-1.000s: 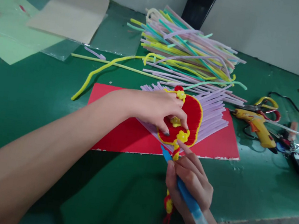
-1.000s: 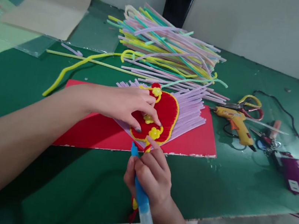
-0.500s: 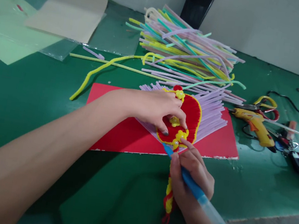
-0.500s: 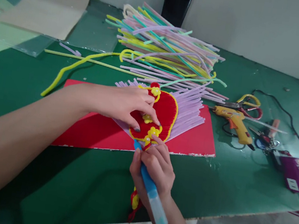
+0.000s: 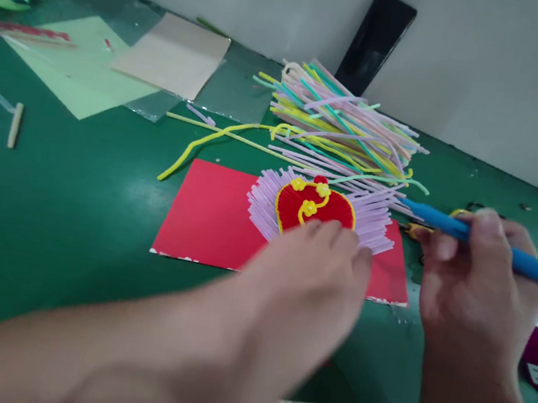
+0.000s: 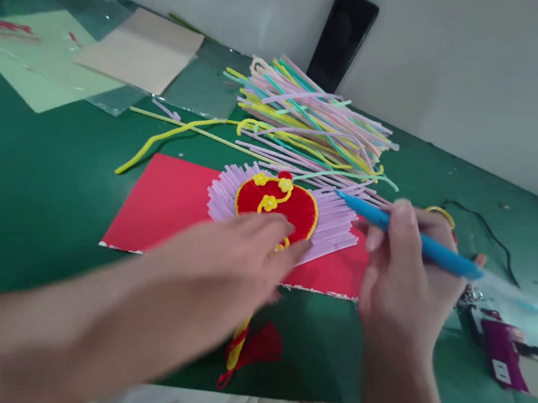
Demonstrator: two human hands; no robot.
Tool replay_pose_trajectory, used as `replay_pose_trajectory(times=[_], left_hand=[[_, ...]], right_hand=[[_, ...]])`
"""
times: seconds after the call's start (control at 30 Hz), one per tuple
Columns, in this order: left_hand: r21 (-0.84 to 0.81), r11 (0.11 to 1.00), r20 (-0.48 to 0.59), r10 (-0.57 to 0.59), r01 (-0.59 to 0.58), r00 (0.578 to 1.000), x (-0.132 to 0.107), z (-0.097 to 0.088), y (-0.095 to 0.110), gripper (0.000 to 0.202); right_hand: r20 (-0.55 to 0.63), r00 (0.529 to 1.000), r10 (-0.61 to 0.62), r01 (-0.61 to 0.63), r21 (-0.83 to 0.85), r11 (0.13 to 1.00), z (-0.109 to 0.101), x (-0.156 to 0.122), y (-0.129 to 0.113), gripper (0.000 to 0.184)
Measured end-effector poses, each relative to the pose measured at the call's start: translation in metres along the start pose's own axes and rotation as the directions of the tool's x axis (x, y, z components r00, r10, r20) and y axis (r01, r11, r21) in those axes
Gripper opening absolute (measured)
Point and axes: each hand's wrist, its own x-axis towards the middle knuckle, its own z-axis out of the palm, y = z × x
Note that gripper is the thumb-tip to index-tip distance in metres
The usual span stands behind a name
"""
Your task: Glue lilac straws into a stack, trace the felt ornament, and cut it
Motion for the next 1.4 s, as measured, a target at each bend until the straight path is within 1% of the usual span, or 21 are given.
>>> replay_pose_trajectory(times=[0.03,0.07,0.1,0.13,0.17,0.2,0.23,0.27,0.33,0.4,0.43,0.5,0.6,0.67,0.77,0.9,1.03,1.27,1.33,1.37,1.4], left_hand=[[0.027,0.996,-0.044,-0.079,0.08,0.996,-0.004,0.009,0.02,0.045],[0.034,0.995,-0.035,-0.089,0.09,0.995,-0.005,0.021,0.038,0.046],[0.037,0.995,-0.048,-0.09,0.092,0.995,-0.004,0.035,0.052,0.047],[0.053,0.987,-0.09,-0.147,0.152,0.985,0.0,0.05,0.062,0.051],[0.079,0.973,-0.132,-0.204,0.215,0.97,0.005,0.063,0.069,0.055],[0.11,0.958,-0.181,-0.241,0.264,0.953,0.011,0.074,0.071,0.058],[0.138,0.948,-0.226,-0.253,0.288,0.941,0.017,0.083,0.071,0.06],[0.153,0.931,-0.245,-0.29,0.332,0.925,0.023,0.09,0.069,0.063],[0.154,0.89,-0.222,-0.392,0.43,0.893,0.033,0.096,0.063,0.065],[0.14,0.859,-0.172,-0.47,0.493,0.866,0.04,0.096,0.058,0.063],[0.13,0.849,-0.152,-0.493,0.511,0.857,0.043,0.095,0.057,0.06],[0.11,0.837,-0.137,-0.521,0.536,0.842,0.048,0.096,0.054,0.056],[0.085,0.814,-0.151,-0.559,0.575,0.815,0.05,0.101,0.052,0.056],[0.081,0.807,-0.158,-0.57,0.586,0.807,0.05,0.106,0.05,0.059],[0.082,0.809,-0.173,-0.564,0.583,0.807,0.049,0.113,0.048,0.059],[0.077,0.813,-0.187,-0.556,0.577,0.81,0.049,0.116,0.047,0.054],[0.098,0.809,-0.193,-0.555,0.579,0.809,0.05,0.117,0.048,0.053],[0.112,0.807,-0.166,-0.561,0.58,0.811,0.051,0.122,0.05,0.054],[0.119,0.808,-0.159,-0.558,0.577,0.814,0.051,0.122,0.049,0.053],[0.12,0.81,-0.155,-0.556,0.574,0.816,0.051,0.122,0.049,0.054],[0.118,0.812,-0.149,-0.554,0.571,0.819,0.051,0.122,0.049,0.054]], right_hand=[[-0.003,0.999,0.04,-0.04,0.062,0.997,0.006,0.013,-0.002,0.015],[0.036,0.999,0.028,-0.031,0.075,0.997,0.015,0.024,-0.004,0.01],[0.125,0.992,-0.002,-0.007,0.067,0.998,0.025,0.033,-0.005,0.01],[0.226,0.974,-0.026,0.015,0.053,0.998,0.036,0.039,-0.006,0.012],[0.344,0.938,-0.035,0.025,0.032,0.999,0.047,0.043,-0.006,0.014],[0.456,0.889,-0.037,0.031,0.021,0.999,0.058,0.044,-0.005,0.018],[0.559,0.828,-0.029,0.019,0.024,1.0,0.069,0.044,-0.004,0.022],[0.636,0.772,-0.004,-0.009,0.018,1.0,0.078,0.042,-0.002,0.026],[0.726,0.687,0.019,-0.056,0.026,0.998,0.093,0.037,0.001,0.033],[0.784,0.621,0.025,-0.081,0.032,0.996,0.101,0.03,0.005,0.037],[0.803,0.595,0.029,-0.085,0.028,0.996,0.104,0.028,0.007,0.039],[0.824,0.565,0.048,-0.087,0.001,0.996,0.105,0.024,0.009,0.042],[0.833,0.546,0.088,-0.081,-0.052,0.995,0.103,0.021,0.012,0.045],[0.842,0.53,0.102,-0.082,-0.069,0.994,0.102,0.02,0.016,0.046],[0.862,0.495,0.112,-0.055,-0.098,0.994,0.102,0.017,0.023,0.045],[0.889,0.449,0.094,0.051,-0.13,0.99,0.106,0.013,0.03,0.043],[0.92,0.385,0.066,0.115,-0.119,0.986,0.108,0.008,0.031,0.042],[0.953,0.286,0.098,0.135,-0.141,0.981,0.104,0.006,0.031,0.04],[0.957,0.278,0.088,0.164,-0.138,0.977,0.105,0.005,0.033,0.042],[0.953,0.292,0.079,0.181,-0.137,0.974,0.106,0.005,0.034,0.042],[0.945,0.321,0.065,0.193,-0.133,0.972,0.106,0.005,0.035,0.042]])
